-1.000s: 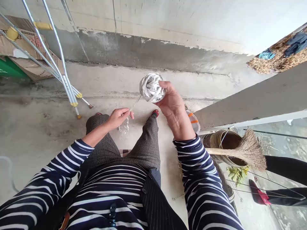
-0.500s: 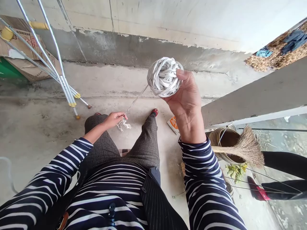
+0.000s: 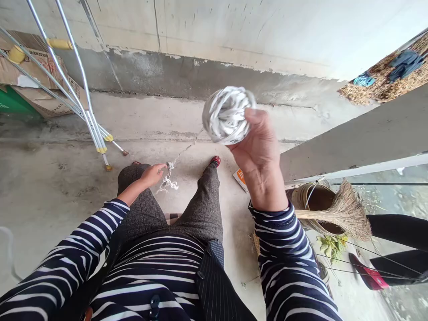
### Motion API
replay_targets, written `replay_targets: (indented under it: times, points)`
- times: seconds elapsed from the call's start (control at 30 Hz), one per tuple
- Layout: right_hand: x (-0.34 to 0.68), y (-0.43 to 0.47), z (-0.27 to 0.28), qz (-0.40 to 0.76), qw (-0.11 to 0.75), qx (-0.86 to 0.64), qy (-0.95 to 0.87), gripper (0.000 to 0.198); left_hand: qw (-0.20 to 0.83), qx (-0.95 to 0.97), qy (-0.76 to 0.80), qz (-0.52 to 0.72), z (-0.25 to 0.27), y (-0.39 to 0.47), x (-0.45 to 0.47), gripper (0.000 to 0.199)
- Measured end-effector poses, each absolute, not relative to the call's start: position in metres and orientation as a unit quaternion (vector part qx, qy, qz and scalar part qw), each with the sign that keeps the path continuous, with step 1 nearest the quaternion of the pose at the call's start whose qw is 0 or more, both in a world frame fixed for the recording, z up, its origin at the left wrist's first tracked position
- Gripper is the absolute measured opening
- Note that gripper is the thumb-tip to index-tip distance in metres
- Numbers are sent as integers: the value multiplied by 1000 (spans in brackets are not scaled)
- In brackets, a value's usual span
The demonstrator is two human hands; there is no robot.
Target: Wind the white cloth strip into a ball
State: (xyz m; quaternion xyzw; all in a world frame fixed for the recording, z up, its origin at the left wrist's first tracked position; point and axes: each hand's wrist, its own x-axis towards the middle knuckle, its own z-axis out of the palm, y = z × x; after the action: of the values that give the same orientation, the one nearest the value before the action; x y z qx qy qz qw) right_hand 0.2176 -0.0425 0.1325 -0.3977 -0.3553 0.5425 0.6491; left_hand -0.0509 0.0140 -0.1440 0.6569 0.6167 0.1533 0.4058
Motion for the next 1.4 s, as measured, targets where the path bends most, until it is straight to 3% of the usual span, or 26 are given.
replay_targets:
  times: [0.1,0.2,0.37,0.47,0.6,0.77,0.97,1.07,1.27,1.4]
  points:
    - [201,-41,109,590,593,-421,-350,34,398,659,575,276,-111,21,-34,38]
    - [186,-37,87,631,542,-418,-365,33,482,646,449,385,-64,21,-7,41]
    - [175,-32,71,660,504,-407,-380,26,613,564,390,392,-19,3,21,37]
    - [189,-28,75,643,555,-394,-351,27,625,562,385,382,-31,-5,14,38]
    - [224,-23,85,569,648,-376,-340,32,605,577,446,319,-74,-6,-12,37]
    - [244,-35,108,512,684,-387,-346,31,573,573,538,231,-120,3,-36,25]
    - [242,-54,140,438,752,-350,-347,25,501,556,629,210,-142,24,-57,18]
    - [238,-56,134,471,731,-367,-330,28,437,583,644,232,-135,33,-57,9]
    - [203,-50,100,591,623,-381,-343,37,397,698,522,289,-81,34,-10,36]
    - [183,-45,83,652,555,-374,-356,32,340,734,480,339,-46,30,22,21]
